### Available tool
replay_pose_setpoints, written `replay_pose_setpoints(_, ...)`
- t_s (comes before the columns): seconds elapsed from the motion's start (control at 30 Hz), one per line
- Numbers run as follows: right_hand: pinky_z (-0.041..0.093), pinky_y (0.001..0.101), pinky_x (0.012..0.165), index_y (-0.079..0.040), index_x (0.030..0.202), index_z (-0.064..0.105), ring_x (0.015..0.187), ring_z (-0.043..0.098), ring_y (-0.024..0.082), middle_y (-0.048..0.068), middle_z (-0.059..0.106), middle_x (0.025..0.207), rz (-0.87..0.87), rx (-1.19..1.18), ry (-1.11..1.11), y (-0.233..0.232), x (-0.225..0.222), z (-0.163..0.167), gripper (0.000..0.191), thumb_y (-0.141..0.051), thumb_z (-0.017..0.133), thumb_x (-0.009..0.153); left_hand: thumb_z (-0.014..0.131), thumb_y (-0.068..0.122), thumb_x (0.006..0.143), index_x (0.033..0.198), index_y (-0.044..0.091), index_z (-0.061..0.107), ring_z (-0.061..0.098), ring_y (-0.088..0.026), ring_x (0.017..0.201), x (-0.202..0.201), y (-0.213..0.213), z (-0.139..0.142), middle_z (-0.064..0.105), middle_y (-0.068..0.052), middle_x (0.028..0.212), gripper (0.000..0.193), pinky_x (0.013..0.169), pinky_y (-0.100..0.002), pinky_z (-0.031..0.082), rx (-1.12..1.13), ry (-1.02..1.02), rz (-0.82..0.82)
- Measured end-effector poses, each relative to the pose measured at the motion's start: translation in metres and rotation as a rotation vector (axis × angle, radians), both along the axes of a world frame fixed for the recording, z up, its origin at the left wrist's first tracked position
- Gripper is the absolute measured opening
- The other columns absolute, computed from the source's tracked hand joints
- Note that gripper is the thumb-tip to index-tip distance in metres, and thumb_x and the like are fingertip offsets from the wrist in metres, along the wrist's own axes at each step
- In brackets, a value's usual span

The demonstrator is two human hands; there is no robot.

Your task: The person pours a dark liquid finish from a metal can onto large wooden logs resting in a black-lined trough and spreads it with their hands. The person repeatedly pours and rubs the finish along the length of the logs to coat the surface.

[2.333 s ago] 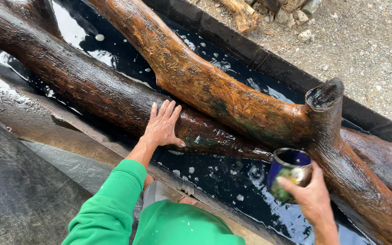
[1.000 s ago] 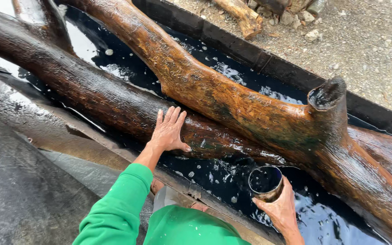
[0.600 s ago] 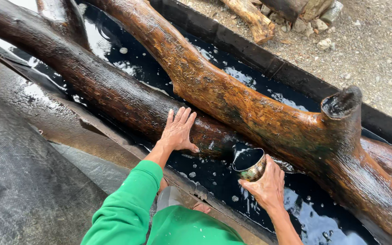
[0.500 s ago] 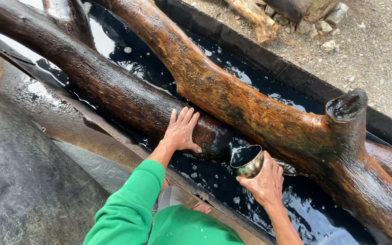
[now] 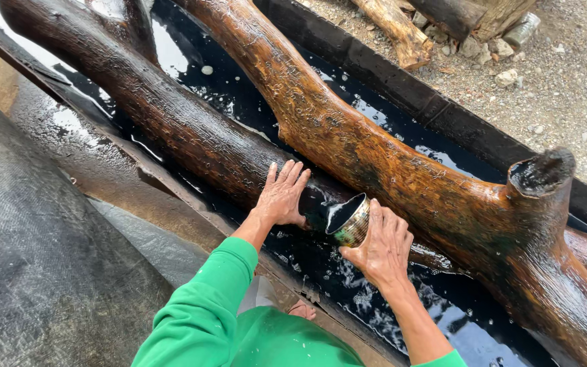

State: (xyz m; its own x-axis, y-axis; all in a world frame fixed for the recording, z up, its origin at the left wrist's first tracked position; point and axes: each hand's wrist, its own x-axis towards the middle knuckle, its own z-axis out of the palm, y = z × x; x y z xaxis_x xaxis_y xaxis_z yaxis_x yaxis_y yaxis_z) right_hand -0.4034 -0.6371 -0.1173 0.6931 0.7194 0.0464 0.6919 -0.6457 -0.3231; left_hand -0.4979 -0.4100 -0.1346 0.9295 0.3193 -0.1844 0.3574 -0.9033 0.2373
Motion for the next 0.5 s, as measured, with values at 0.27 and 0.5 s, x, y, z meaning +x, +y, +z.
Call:
replay_pose_setpoints(0.27, 0.038, 0.0549, 0.099, -0.005, 0.147, 0.043, 0.121, 0.046, 0.037, 0.017, 0.049, 0.136, 0.137, -0.015, -0.232, 0.036, 0.001, 0.012, 0.114, -0.032, 0.09, 0.047, 0.092, 0.062, 0.054, 0.16, 0.007, 0.018, 0.008, -0.034, 0.157, -0.006, 0.001, 0.013, 0.018, -0.016, 0.168, 0.141, 0.125, -0.057, 0.002, -0.02, -0.027, 0.014)
replay_pose_setpoints(0.5, 0.037, 0.0527, 0.097, -0.007, 0.146, 0.045, 0.12, 0.045, 0.036, 0.017, 0.049, 0.135, 0.208, -0.08, -0.359, 0.057, -0.003, 0.028, 0.116, -0.037, 0.095, 0.046, 0.093, 0.059, 0.054, 0.16, 0.004, 0.017, 0.01, -0.035, 0.157, -0.009, 0.009, 0.022, 0.022, -0.017, 0.167, 0.142, 0.125, -0.056, 0.004, -0.069, -0.056, 0.003)
